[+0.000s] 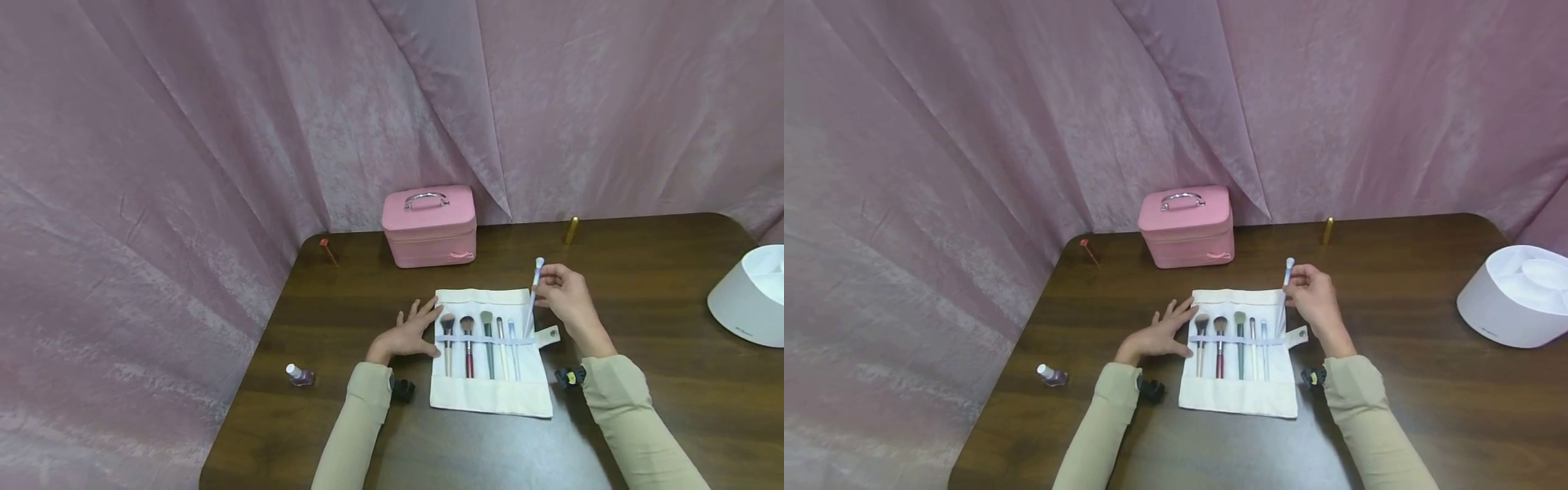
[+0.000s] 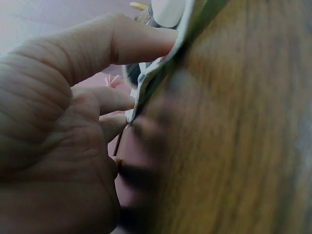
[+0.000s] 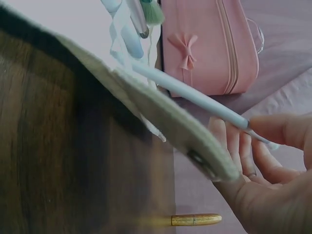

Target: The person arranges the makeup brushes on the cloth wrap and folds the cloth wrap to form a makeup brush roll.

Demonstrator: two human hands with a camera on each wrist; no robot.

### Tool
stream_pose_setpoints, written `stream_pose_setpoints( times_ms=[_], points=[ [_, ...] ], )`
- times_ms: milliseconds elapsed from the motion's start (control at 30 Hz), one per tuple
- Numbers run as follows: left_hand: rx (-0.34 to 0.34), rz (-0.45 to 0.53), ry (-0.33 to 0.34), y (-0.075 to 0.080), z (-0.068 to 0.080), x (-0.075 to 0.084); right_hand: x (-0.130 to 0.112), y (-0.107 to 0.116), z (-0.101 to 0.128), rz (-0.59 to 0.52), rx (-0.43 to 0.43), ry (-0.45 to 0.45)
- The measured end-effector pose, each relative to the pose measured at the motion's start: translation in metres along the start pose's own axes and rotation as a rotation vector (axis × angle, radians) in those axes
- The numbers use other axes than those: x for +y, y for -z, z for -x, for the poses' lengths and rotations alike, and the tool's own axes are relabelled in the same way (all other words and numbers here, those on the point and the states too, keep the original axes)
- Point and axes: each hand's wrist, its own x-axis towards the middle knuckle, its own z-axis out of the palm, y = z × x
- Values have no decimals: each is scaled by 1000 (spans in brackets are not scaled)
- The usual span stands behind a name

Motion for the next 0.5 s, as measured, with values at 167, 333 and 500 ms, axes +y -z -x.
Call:
stream_pose_setpoints(
  times_ms=[167, 333, 500],
  points=[
    [-2, 11, -3, 0, -1, 3, 0, 2, -1, 60, -81, -27],
    [2, 23, -1, 0, -2, 1, 2, 0, -2, 114, -173, -63],
    [-6, 13, -5, 1, 0, 0, 5, -2, -4, 139, -226, -88]
  ],
)
